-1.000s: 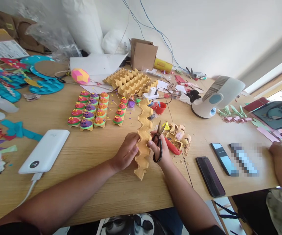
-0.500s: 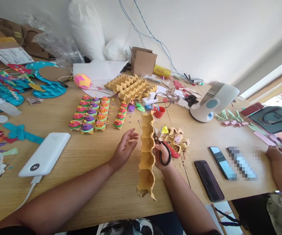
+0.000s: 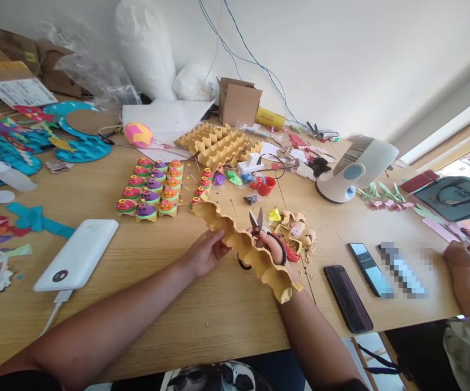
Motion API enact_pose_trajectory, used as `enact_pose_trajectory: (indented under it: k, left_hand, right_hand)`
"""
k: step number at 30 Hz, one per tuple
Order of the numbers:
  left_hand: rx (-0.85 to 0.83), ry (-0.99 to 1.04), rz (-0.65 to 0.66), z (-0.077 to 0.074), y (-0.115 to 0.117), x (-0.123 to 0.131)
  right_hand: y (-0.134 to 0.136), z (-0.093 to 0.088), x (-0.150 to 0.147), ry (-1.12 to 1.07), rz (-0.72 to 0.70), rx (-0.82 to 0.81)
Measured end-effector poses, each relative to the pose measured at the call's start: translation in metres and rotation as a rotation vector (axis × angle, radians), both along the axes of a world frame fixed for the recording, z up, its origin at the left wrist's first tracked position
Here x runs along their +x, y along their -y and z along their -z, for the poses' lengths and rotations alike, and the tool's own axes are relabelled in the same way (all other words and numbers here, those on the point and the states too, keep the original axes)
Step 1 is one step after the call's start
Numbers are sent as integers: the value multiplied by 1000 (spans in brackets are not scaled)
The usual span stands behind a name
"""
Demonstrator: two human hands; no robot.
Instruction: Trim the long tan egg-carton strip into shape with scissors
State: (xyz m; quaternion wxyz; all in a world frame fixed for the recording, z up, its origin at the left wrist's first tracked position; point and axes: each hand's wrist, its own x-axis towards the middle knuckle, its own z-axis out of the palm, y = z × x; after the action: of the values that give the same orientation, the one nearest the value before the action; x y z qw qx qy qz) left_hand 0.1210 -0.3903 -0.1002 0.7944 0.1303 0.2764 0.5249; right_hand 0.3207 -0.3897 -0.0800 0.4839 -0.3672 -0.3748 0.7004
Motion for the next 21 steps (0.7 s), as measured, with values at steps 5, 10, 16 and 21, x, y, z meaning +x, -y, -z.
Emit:
enact_pose_trajectory:
  k: [5, 10, 16, 21]
  left_hand:
    - [-197, 172, -61, -10, -8, -10]
    - [-231, 154, -129, -13, -13, -10]
    - [-84, -78, -255, -2, -9, -1]
    - [195, -232, -107, 8, 1, 4]
  right_hand:
    - [-14, 8, 2, -215, 58, -101]
    - [-15, 7, 2, -253, 187, -19]
    - [-13, 7, -7, -275, 301, 31]
    - [-16, 1, 1, -348, 379, 30]
